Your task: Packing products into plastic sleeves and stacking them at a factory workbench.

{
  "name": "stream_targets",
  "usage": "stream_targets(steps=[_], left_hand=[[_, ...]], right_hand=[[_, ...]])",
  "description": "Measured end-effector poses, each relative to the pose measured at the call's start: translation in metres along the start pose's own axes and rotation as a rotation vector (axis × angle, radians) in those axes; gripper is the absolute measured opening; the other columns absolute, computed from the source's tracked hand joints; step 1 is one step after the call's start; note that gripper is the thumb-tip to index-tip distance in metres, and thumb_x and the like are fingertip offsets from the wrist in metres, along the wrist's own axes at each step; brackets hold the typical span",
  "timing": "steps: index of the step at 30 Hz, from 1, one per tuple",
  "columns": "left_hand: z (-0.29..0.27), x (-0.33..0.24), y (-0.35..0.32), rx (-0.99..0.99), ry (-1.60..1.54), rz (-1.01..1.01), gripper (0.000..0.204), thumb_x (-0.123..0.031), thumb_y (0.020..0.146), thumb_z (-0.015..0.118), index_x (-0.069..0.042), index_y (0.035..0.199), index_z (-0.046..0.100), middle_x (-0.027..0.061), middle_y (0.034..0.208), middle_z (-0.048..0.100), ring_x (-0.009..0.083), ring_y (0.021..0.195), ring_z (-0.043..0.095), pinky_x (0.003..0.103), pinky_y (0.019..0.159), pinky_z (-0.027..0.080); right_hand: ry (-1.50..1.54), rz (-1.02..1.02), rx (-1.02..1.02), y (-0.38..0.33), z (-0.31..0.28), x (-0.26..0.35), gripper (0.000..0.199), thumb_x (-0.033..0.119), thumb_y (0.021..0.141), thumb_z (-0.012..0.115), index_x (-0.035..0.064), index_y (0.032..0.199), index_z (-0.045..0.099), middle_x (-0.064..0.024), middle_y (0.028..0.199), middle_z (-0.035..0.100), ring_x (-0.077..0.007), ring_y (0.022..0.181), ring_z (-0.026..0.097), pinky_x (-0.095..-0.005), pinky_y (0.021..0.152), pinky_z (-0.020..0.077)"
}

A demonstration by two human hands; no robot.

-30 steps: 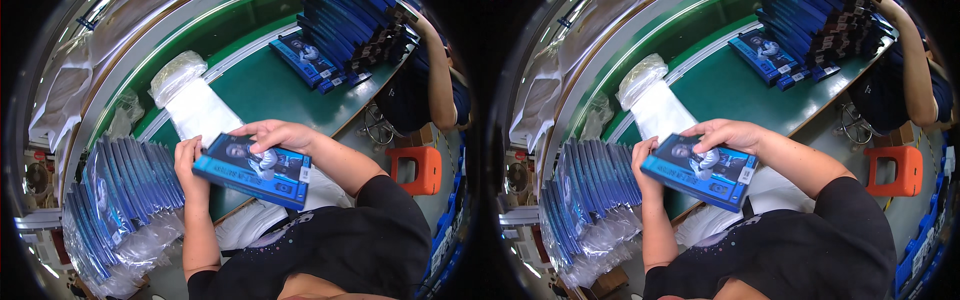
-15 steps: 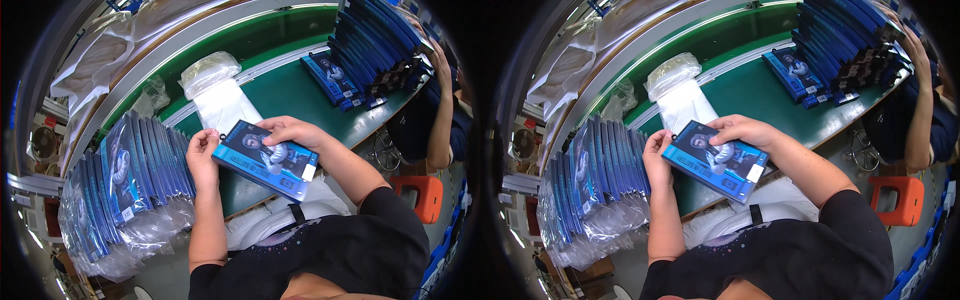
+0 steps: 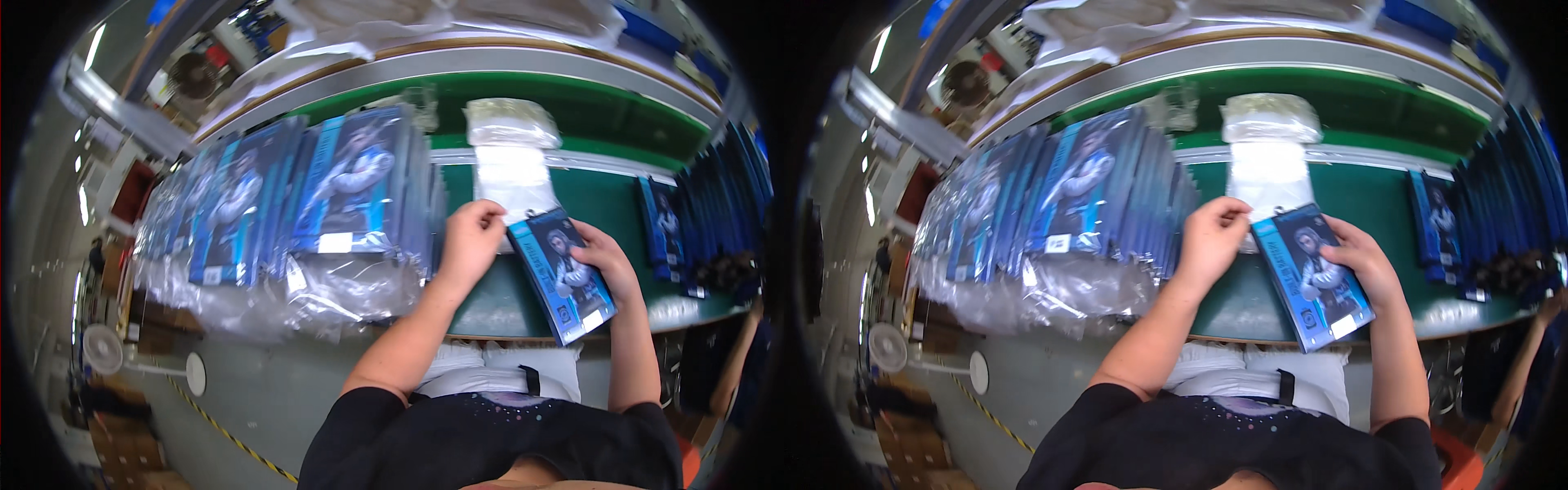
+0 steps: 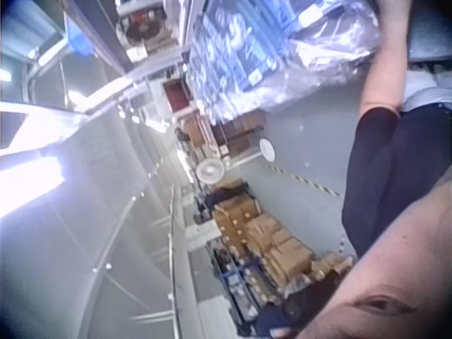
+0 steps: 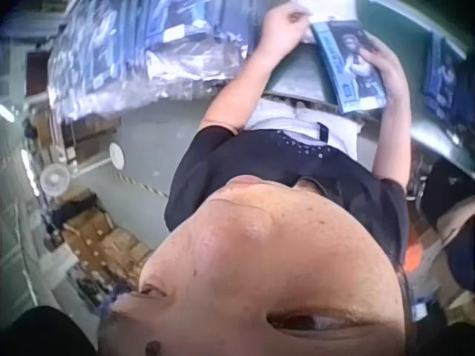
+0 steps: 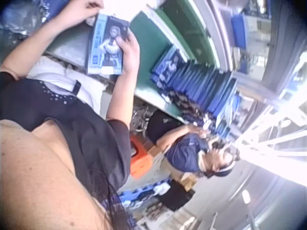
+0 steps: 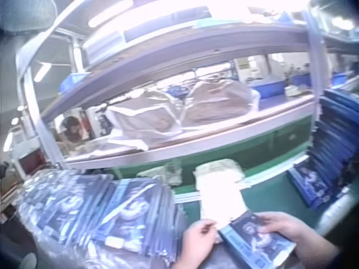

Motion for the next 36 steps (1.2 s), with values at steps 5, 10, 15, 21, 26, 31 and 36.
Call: stream_targets(steps=[5, 10, 15, 21, 26, 31, 36], left_hand=[[-0.002, -0.017, -0.003, 0.039, 0.143, 0.139, 0.015, 0.002, 0.078, 0.061, 0.001, 0.091, 0.066, 0.011, 0.079, 0.062, 0.0167, 0.069, 0.062, 0.027, 0.064, 0.05], [-0.002, -0.031, -0.018, 0.054, 0.322, 0.417, 0.015, 0.005, 0.08, 0.057, -0.001, 0.09, 0.064, 0.011, 0.075, 0.058, 0.021, 0.072, 0.062, 0.032, 0.063, 0.049], [-0.011, -0.046, -0.029, 0.225, 0.105, 0.321, 0.016, 0.001, 0.082, 0.058, -0.003, 0.095, 0.066, 0.0101, 0.077, 0.058, 0.0181, 0.077, 0.062, 0.03, 0.068, 0.05], [0.008, -0.042, -0.031, 0.037, -0.855, -0.339, 0.036, -0.02, 0.092, 0.059, 0.001, 0.12, 0.052, 0.0086, 0.099, 0.064, 0.0156, 0.086, 0.064, 0.029, 0.079, 0.053], [0.011, -0.05, -0.033, 0.213, -1.091, -0.543, 0.034, -0.02, 0.091, 0.06, 0.001, 0.117, 0.054, 0.0124, 0.104, 0.065, 0.021, 0.092, 0.066, 0.034, 0.083, 0.053], [-0.009, -0.053, -0.013, 0.189, -1.268, -0.573, 0.037, -0.022, 0.092, 0.056, 0.003, 0.119, 0.052, 0.0162, 0.108, 0.064, 0.0246, 0.099, 0.064, 0.039, 0.085, 0.053], [0.026, -0.107, -0.062, 0.471, -1.072, -0.439, 0.038, -0.018, 0.094, 0.055, 0.003, 0.124, 0.05, 0.0126, 0.116, 0.06, 0.0219, 0.105, 0.061, 0.039, 0.093, 0.05]], right_hand=[[-0.096, -0.181, -0.151, -0.004, 0.01, -0.017, 0.058, 0.0, 0.08, 0.057, -0.011, 0.134, 0.038, -0.0164, 0.117, 0.059, -0.0179, 0.1, 0.06, -0.0276, 0.089, 0.047], [-0.124, -0.14, -0.228, -0.008, 0.018, -0.008, 0.044, -0.002, 0.081, 0.057, -0.0111, 0.122, 0.046, -0.0155, 0.106, 0.062, -0.0157, 0.091, 0.062, -0.0254, 0.082, 0.0493], [-0.055, -0.13, -0.317, -0.013, 0.01, -0.008, 0.02, 0.002, 0.08, 0.065, -0.0013, 0.095, 0.051, -0.0095, 0.082, 0.063, -0.0103, 0.069, 0.06, -0.0229, 0.067, 0.0494], [-0.013, -0.234, -0.259, -0.028, 0.032, -0.01, 0.019, 0.007, 0.081, 0.069, 0.0061, 0.074, 0.052, -0.0046, 0.07, 0.061, -0.0081, 0.062, 0.056, -0.0208, 0.061, 0.0454], [-0.106, -0.059, -0.122, -0.039, 0.037, -0.013, 0.037, 0.006, 0.075, 0.074, -0.0025, 0.106, 0.055, -0.0074, 0.082, 0.065, -0.0099, 0.071, 0.06, -0.022, 0.063, 0.0469], [-0.361, -0.098, 0.089, -0.062, 0.046, 0.021, 0.102, -0.004, 0.067, 0.077, 0.002, 0.147, 0.016, -0.0128, 0.103, 0.063, -0.0145, 0.092, 0.061, -0.0259, 0.076, 0.0496], [-0.559, -0.702, -0.246, -0.056, 0.053, 0.025, 0.071, -0.007, 0.075, 0.062, -0.0002, 0.141, 0.034, -0.011, 0.105, 0.061, -0.0144, 0.094, 0.06, -0.0267, 0.082, 0.0473]])
Point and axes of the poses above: each hand's wrist, its own y-axis towards the middle knuckle, its own z-axis out of the palm, x = y × z, the point moved 1 cm from there along y, towards the middle knuckle
